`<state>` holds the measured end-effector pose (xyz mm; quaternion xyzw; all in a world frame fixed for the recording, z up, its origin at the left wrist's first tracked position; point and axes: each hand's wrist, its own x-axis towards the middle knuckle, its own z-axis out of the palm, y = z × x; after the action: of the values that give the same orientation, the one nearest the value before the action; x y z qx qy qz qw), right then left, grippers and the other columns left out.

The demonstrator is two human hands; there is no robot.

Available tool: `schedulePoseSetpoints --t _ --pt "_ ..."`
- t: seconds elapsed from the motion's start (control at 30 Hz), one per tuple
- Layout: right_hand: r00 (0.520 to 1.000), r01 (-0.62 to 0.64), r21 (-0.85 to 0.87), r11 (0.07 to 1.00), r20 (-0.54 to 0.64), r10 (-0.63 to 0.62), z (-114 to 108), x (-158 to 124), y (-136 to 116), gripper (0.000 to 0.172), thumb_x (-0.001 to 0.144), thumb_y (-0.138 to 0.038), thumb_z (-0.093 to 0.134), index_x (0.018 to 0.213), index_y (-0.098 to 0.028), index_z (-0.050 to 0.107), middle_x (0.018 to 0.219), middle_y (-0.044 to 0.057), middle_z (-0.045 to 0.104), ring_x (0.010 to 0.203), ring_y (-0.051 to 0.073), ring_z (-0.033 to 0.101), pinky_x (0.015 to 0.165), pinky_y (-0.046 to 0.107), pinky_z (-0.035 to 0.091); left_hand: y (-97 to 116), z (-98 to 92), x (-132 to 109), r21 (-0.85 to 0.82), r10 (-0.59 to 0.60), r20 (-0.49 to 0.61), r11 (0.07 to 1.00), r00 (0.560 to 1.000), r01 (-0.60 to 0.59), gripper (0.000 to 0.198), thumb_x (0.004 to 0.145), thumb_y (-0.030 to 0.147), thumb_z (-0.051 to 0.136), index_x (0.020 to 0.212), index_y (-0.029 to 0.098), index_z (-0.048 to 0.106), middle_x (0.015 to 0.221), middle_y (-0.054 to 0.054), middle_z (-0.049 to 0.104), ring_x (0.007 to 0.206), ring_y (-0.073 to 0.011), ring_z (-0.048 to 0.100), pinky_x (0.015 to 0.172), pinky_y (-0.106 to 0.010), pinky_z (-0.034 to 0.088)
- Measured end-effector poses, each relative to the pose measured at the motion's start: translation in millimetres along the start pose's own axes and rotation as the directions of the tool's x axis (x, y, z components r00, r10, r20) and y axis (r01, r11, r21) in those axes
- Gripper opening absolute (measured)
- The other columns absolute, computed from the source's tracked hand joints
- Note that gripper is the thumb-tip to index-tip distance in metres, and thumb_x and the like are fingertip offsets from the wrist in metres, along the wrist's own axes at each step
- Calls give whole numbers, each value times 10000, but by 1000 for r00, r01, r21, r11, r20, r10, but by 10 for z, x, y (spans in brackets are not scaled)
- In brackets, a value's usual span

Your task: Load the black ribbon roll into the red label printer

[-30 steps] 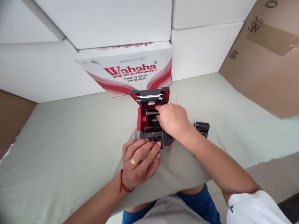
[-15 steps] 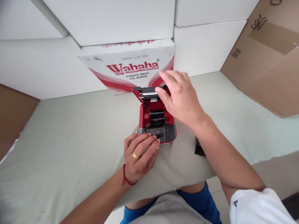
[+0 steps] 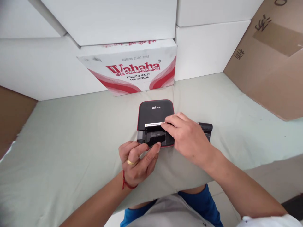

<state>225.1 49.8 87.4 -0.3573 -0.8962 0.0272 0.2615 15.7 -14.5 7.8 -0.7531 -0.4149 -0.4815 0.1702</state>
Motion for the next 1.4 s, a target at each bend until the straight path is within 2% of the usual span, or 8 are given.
schedulePoseSetpoints --t 0.3,0.57,0.7,0.77,0.87,1.0,1.23,1.4 --pt "998 -58 -92 994 10 59 127 -99 -124 476 1015 -1 459 1298 -170 802 1143 93 842 964 247 700 833 393 639 -35 -7 28 -6 22 30 1000 999 -22 232 961 82 713 1097 241 813 863 -47 581 904 -211 568 850 -379 503" --pt "976 16 72 997 -217 0 223 -216 -178 373 1055 7 500 1206 -151 803 1152 103 850 1096 240 735 1024 409 660 -64 -25 49 -125 0 46 992 999 6 292 928 64 731 1157 234 793 914 -39 614 917 -215 617 859 -396 464" --pt "974 137 128 982 -197 -110 238 -319 -362 285 1075 -45 556 1226 -86 794 1142 135 837 1127 248 715 1024 392 660 -120 -62 67 -317 -180 34 931 983 181 393 985 109 671 1337 277 713 1001 -38 670 937 -219 626 864 -390 512" --pt "981 123 89 988 -164 -107 238 -338 -452 325 1064 -23 547 1280 -68 786 1180 141 827 1160 259 696 1051 398 644 -188 -59 64 -425 -398 24 826 917 370 431 1012 141 661 1402 322 680 1071 -33 670 998 -214 629 919 -381 526" --pt "991 86 19 996 -107 -83 238 -313 -556 409 1049 9 507 1348 -76 772 1197 134 814 1147 267 679 1042 417 631 -336 -20 57 -563 -696 144 527 704 637 382 998 234 703 1356 365 697 1232 -25 664 1141 -213 628 1042 -375 510" --pt "994 55 31 998 -98 -51 249 -288 -619 438 1042 14 491 1364 -99 767 1157 122 797 1089 256 649 999 415 619 -506 61 71 -650 -760 400 159 512 743 563 801 326 831 1344 378 693 1517 -12 607 1470 -282 536 1181 -412 463" --pt "995 19 104 994 -103 -8 298 -370 -636 437 1032 16 524 1381 -102 758 1213 133 763 1179 262 611 1054 407 583 -621 209 85 -725 -600 600 -128 529 677 985 711 288 882 1593 507 502 1774 50 441 1776 -304 175 1458 -512 138" --pt "988 -21 130 991 -151 40 358 -359 -665 399 1027 22 560 1337 -107 775 1172 125 772 1165 259 622 1028 404 586 -671 243 60 -688 -513 701 -305 495 658 1140 718 252 889 1667 582 351 1767 71 454 1772 -287 222 1461 -544 213"
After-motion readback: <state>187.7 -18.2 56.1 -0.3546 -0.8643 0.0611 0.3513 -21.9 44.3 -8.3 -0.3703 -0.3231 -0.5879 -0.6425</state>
